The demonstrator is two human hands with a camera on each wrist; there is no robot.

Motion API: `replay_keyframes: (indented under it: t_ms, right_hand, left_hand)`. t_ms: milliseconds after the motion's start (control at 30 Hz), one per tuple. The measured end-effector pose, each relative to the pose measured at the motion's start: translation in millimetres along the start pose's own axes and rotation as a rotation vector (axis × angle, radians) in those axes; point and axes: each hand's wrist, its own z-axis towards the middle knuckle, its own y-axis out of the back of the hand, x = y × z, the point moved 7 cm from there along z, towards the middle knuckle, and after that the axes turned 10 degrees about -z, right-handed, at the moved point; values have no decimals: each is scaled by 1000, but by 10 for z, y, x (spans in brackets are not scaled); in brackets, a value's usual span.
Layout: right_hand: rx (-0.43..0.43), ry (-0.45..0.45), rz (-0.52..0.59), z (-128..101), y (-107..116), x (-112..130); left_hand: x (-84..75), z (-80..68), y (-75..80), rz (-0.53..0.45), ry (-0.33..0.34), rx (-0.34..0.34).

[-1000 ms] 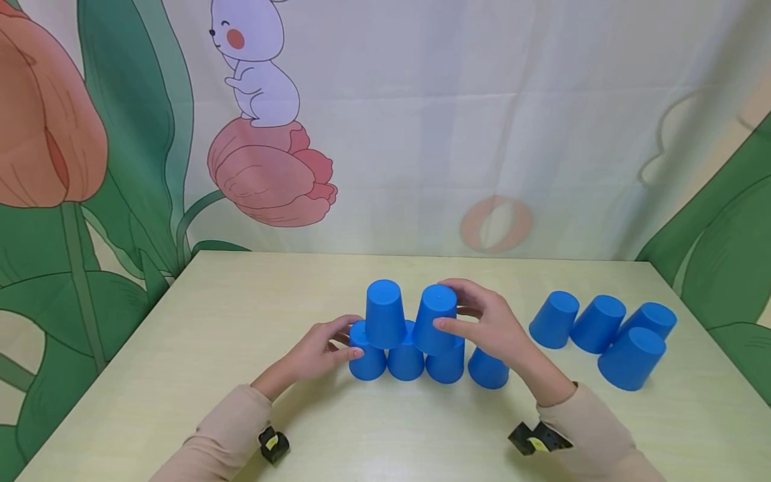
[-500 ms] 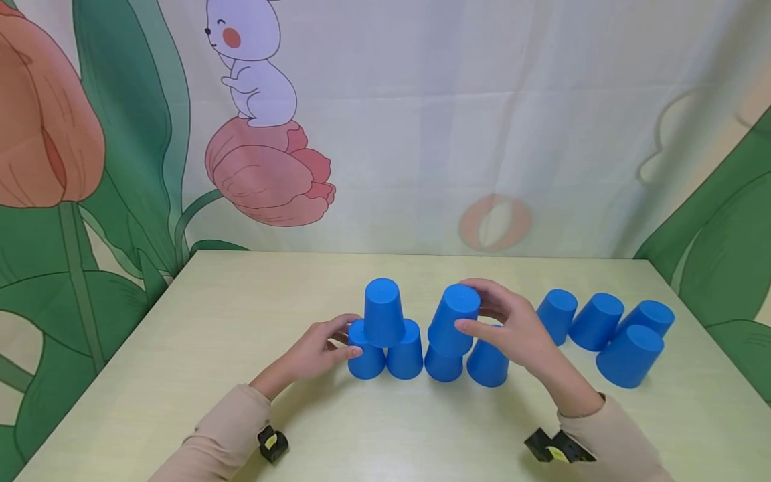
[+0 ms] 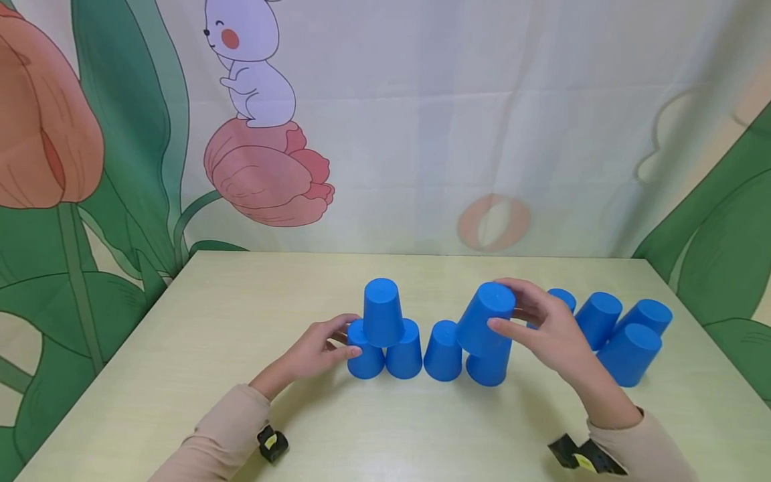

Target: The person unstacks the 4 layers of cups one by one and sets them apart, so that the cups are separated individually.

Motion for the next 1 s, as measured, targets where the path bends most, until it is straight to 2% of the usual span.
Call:
replay_keyframes:
  t_ms: [333, 567, 1000]
  right_hand:
    - [-68, 1, -48, -134, 231, -142]
    - [-95, -36, -93, -219, 361, -356]
    - [-85, -121, -175, -330, 492, -668]
  left_hand:
    - [9, 3, 2, 5, 5, -6]
    - [10, 2, -2, 4, -3, -1]
    - [24, 8, -2, 1, 5, -2]
